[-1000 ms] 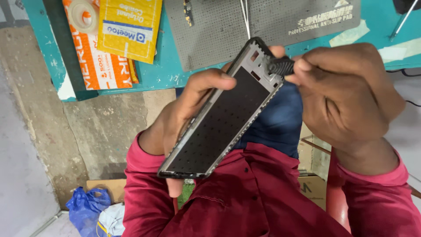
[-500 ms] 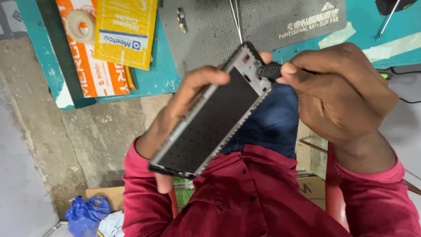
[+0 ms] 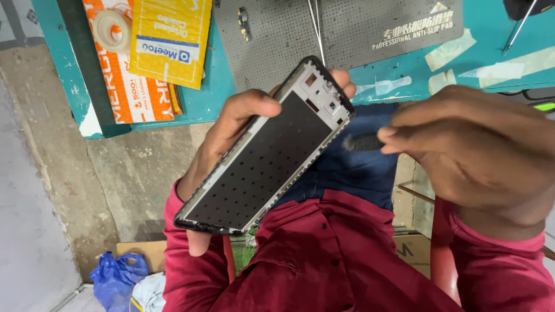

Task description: The person cleans the interior of a disassembled smartphone chassis using tweezers to remove debris, a brush to sweep surfaces, and a liquid solvent applied from a bottle. The person rotates the chassis to access different edges and corners while working at a bench.

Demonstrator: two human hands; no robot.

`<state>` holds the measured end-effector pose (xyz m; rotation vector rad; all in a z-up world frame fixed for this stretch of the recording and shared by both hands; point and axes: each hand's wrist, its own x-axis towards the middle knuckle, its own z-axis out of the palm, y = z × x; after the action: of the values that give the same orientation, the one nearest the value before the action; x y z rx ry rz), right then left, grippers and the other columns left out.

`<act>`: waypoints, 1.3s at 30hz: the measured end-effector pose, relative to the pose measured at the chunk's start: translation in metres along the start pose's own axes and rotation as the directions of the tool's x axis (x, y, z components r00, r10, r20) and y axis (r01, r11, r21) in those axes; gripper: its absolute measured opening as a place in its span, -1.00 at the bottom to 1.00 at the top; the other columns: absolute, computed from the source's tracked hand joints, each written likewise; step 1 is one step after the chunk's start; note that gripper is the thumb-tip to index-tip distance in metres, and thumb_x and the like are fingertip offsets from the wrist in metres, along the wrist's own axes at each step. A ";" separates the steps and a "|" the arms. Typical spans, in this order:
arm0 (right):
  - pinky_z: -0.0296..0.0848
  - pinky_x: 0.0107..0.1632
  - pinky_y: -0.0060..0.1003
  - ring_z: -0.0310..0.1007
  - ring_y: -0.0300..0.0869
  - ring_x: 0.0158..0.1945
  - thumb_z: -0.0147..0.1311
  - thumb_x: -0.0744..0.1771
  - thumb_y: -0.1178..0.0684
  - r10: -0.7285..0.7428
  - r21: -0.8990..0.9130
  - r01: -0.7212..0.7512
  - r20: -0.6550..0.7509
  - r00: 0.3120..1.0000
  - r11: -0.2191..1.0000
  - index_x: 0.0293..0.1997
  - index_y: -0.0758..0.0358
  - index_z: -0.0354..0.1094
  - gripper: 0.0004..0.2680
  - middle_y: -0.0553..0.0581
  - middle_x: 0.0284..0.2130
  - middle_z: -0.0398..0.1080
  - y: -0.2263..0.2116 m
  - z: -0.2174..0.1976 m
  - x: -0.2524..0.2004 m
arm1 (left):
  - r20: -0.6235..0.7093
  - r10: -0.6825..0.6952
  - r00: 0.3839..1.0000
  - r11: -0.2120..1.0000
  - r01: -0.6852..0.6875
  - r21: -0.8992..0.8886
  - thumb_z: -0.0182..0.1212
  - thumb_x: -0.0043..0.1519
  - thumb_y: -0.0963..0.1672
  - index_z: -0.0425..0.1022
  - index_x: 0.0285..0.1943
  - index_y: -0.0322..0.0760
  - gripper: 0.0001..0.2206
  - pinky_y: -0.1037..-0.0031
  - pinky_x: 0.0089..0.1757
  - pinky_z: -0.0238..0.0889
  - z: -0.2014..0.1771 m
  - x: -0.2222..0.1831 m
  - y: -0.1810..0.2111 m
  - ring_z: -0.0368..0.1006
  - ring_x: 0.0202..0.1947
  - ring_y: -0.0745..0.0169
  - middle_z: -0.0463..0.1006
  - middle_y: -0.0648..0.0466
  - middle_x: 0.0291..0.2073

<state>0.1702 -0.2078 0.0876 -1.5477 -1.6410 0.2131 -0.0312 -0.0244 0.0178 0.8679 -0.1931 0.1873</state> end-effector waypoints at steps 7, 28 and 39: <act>0.57 -0.28 -0.33 0.53 -0.07 -0.35 0.11 0.33 0.51 0.088 -0.120 -0.111 -0.179 0.980 0.987 -0.23 0.57 0.40 -0.92 0.38 -0.30 0.43 0.002 0.008 -0.018 | -0.025 0.006 1.000 1.000 -0.006 -0.029 0.25 0.43 -0.15 0.28 0.42 0.01 -0.61 0.29 0.35 0.19 0.005 -0.002 0.003 0.03 0.50 -0.25 0.01 -0.39 0.51; 0.37 -0.42 -0.30 0.52 -0.09 -0.42 0.23 0.21 0.47 0.027 -0.072 -0.031 -0.057 0.998 0.997 -0.32 0.45 0.48 -0.88 0.28 -0.38 0.51 0.002 0.011 -0.017 | -0.157 -0.079 0.984 0.976 0.044 -0.214 0.20 0.42 -0.15 0.31 0.31 0.02 -0.69 0.19 0.37 0.15 0.019 0.003 0.006 -0.08 0.53 -0.40 -0.08 -0.41 0.55; 0.54 -0.25 -0.40 0.53 -0.11 -0.28 0.24 0.36 0.45 0.052 -0.141 -0.074 -0.151 0.987 0.987 -0.14 0.49 0.47 -0.91 0.29 -0.28 0.48 0.011 0.010 -0.023 | -0.095 -0.035 0.995 0.994 0.025 -0.107 0.20 0.43 -0.16 0.31 0.34 0.03 -0.67 0.18 0.37 0.16 0.012 -0.003 0.008 -0.05 0.52 -0.39 -0.06 -0.41 0.54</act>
<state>0.1685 -0.2217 0.0639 -1.6856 -1.5215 0.0121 -0.0373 -0.0290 0.0308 0.7546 -0.0986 0.1886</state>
